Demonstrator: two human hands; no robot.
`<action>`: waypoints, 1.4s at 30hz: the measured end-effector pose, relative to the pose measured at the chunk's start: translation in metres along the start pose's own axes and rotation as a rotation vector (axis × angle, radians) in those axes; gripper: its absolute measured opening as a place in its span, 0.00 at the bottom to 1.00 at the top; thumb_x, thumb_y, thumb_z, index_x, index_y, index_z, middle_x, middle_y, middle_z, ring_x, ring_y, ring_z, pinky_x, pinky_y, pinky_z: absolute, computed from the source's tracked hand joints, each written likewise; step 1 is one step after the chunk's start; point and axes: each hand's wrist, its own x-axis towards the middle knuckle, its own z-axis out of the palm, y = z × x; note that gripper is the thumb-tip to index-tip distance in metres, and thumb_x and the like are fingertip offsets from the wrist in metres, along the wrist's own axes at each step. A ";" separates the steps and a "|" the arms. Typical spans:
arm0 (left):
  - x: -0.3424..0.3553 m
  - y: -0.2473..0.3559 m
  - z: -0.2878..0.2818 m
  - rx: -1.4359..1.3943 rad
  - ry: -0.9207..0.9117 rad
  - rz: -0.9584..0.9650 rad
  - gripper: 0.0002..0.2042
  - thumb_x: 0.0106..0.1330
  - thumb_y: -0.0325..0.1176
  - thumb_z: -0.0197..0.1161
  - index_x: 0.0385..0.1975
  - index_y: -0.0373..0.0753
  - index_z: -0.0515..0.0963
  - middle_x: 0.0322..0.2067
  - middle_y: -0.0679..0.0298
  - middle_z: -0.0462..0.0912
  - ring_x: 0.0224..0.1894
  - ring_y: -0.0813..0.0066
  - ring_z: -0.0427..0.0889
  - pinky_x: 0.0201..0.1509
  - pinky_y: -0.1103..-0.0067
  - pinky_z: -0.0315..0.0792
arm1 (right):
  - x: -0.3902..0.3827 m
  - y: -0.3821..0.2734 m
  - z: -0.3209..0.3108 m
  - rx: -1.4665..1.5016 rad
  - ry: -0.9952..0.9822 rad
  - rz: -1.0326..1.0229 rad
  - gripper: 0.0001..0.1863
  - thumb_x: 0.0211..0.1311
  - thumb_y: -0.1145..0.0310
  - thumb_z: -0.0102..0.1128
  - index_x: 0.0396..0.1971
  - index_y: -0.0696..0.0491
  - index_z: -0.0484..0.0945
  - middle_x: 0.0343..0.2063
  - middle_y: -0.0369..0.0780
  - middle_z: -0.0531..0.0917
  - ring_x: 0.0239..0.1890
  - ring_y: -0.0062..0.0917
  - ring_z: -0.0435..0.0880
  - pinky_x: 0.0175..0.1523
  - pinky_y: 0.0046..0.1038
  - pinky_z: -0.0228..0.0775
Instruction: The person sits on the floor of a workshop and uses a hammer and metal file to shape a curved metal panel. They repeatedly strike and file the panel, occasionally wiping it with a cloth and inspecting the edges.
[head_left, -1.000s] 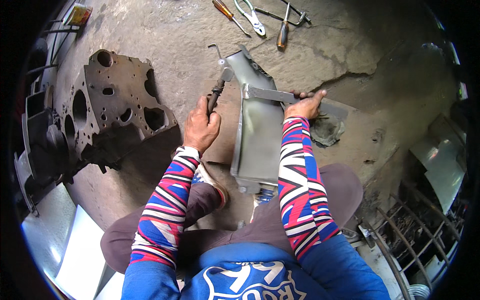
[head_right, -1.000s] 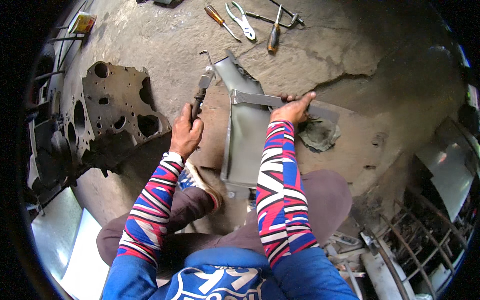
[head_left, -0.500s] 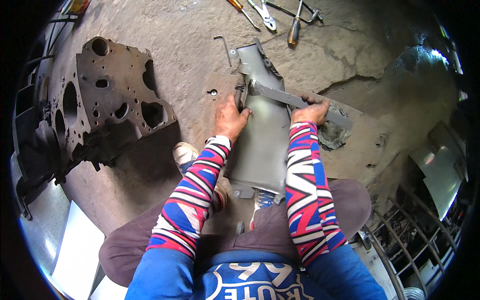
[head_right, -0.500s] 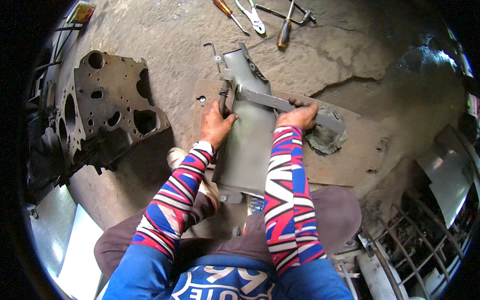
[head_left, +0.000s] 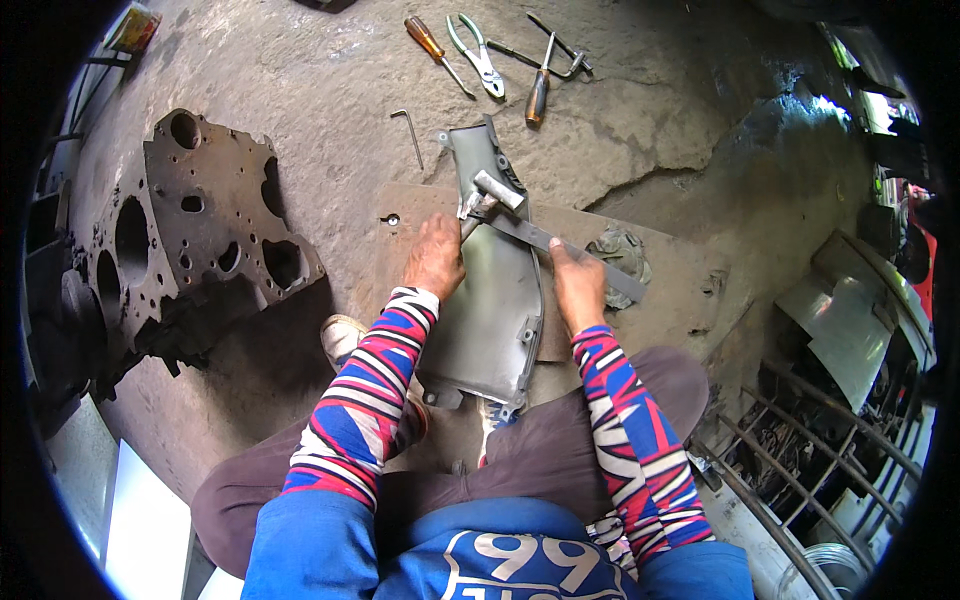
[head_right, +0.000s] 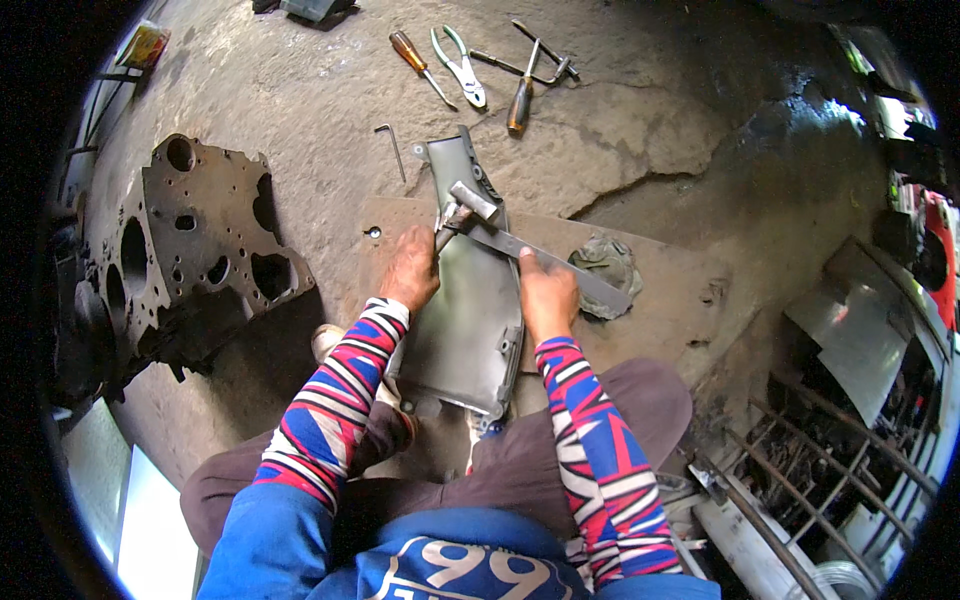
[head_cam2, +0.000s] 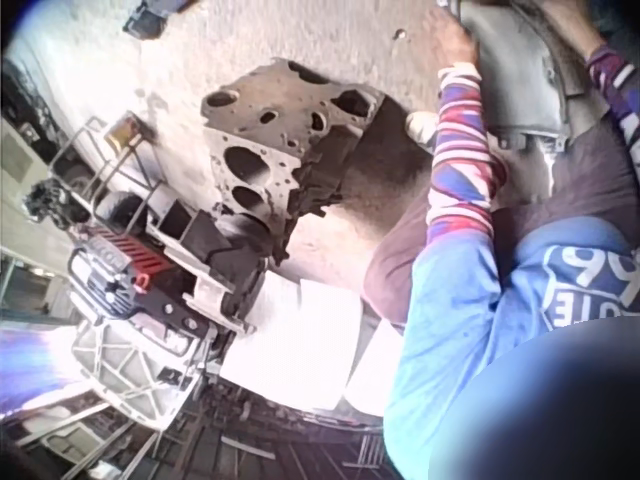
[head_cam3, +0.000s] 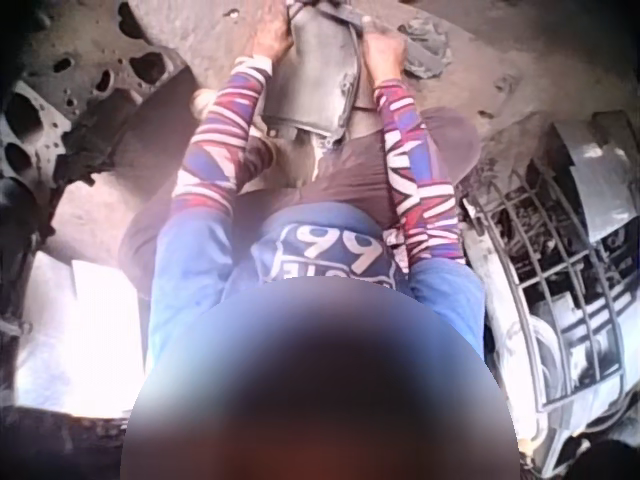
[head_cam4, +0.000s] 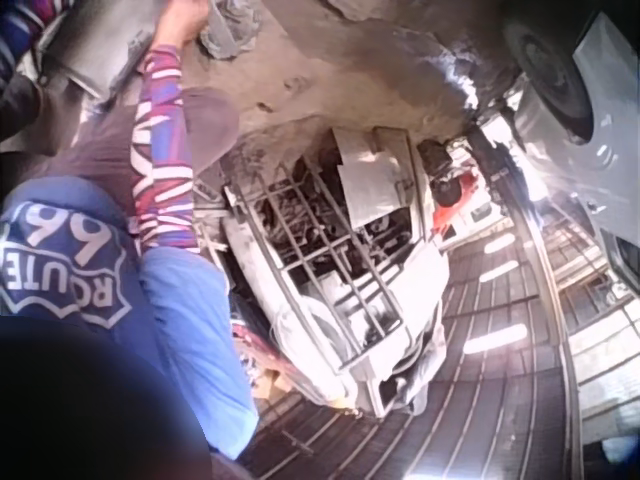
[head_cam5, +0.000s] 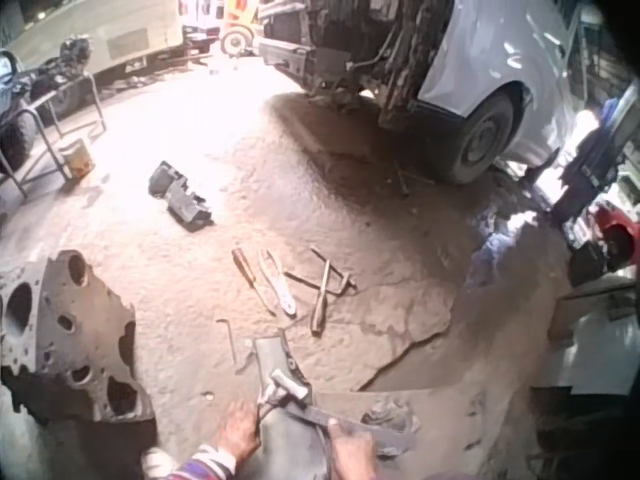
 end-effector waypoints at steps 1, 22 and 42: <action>0.000 0.000 -0.001 0.010 0.005 0.023 0.13 0.56 0.20 0.59 0.42 0.32 0.72 0.48 0.45 0.74 0.53 0.44 0.74 0.59 0.59 0.73 | 0.003 -0.004 -0.009 -0.327 0.061 -0.053 0.30 0.60 0.42 0.64 0.45 0.56 0.82 0.36 0.50 0.87 0.44 0.50 0.85 0.50 0.49 0.74; -0.011 0.006 -0.002 -0.059 0.106 0.242 0.16 0.53 0.19 0.60 0.42 0.38 0.74 0.39 0.48 0.78 0.48 0.44 0.78 0.57 0.57 0.72 | 0.077 -0.013 -0.069 -0.498 -0.876 -0.139 0.28 0.71 0.45 0.54 0.38 0.60 0.83 0.30 0.53 0.84 0.37 0.48 0.83 0.46 0.46 0.72; -0.048 0.037 -0.033 -0.160 -0.135 -0.129 0.17 0.75 0.46 0.53 0.53 0.41 0.75 0.29 0.43 0.82 0.36 0.40 0.83 0.41 0.52 0.74 | 0.049 0.058 -0.069 -0.503 -0.435 -0.075 0.25 0.68 0.44 0.55 0.41 0.52 0.86 0.39 0.54 0.85 0.47 0.51 0.83 0.53 0.47 0.72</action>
